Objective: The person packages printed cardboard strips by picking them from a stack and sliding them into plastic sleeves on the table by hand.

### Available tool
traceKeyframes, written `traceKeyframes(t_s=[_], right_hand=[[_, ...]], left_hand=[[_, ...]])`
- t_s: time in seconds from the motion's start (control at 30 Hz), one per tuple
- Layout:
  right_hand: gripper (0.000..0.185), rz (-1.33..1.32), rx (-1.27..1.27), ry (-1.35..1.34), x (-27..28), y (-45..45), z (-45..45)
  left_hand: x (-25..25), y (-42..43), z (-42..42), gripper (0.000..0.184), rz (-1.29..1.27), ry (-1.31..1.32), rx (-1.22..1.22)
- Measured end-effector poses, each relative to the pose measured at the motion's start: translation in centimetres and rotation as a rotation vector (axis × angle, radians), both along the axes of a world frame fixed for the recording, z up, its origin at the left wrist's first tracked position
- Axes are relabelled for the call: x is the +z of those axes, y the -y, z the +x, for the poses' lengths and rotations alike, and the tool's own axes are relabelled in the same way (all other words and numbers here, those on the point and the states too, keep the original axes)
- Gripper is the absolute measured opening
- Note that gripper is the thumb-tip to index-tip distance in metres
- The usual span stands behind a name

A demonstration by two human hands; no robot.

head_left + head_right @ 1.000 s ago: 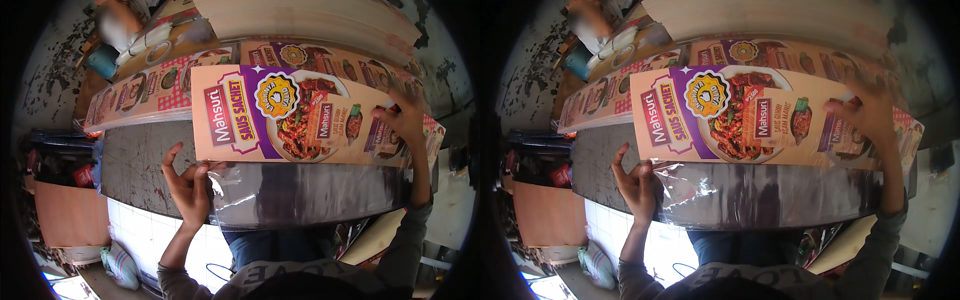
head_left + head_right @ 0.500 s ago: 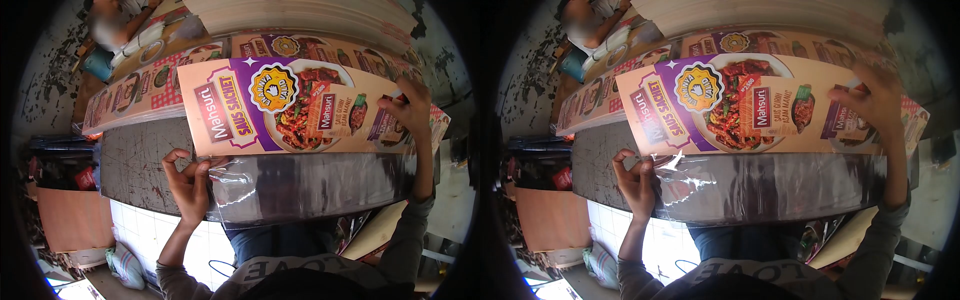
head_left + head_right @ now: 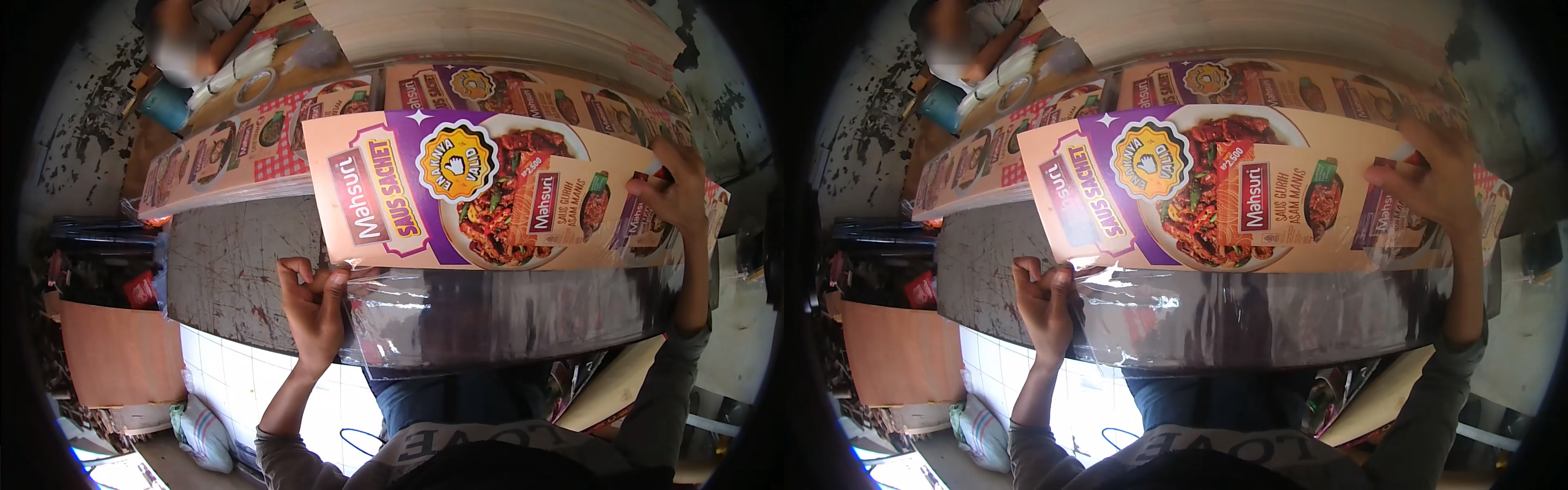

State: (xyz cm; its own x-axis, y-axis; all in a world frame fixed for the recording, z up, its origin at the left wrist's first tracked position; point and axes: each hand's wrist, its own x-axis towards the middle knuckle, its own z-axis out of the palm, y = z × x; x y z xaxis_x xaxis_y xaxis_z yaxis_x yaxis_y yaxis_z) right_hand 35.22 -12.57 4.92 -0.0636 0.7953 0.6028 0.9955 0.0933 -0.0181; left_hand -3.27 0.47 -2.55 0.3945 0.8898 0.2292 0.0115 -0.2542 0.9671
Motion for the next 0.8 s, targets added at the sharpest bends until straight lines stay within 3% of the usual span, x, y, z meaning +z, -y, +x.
traceKeyframes(t_s=[0.03, 0.27, 0.47, 0.63, 0.8], right_hand=[[0.034, 0.0, 0.038, -0.001, 0.3, -0.1, -0.1], [0.031, -0.05, 0.067, 0.003, 0.8, -0.2, -0.4], [0.035, -0.103, 0.117, -0.13, -0.8, -0.7, 0.7], [0.045, -0.16, 0.032, -0.06, -1.5, 0.0, 1.0], [0.043, -0.194, 0.0, -0.104, -2.1, -0.4, 0.7]], left_hand=[[0.0, 0.0, 0.1, 0.028, -0.002, -0.024, 0.016], [-0.3, -0.7, -0.5, 0.027, -0.14, 0.01, -0.027], [0.1, -0.5, 0.0, 0.026, -0.231, 0.013, -0.026], [-0.4, -1.2, -0.4, 0.026, -0.263, 0.034, -0.115], [0.3, -0.8, -0.2, 0.025, -0.276, 0.063, -0.116]])
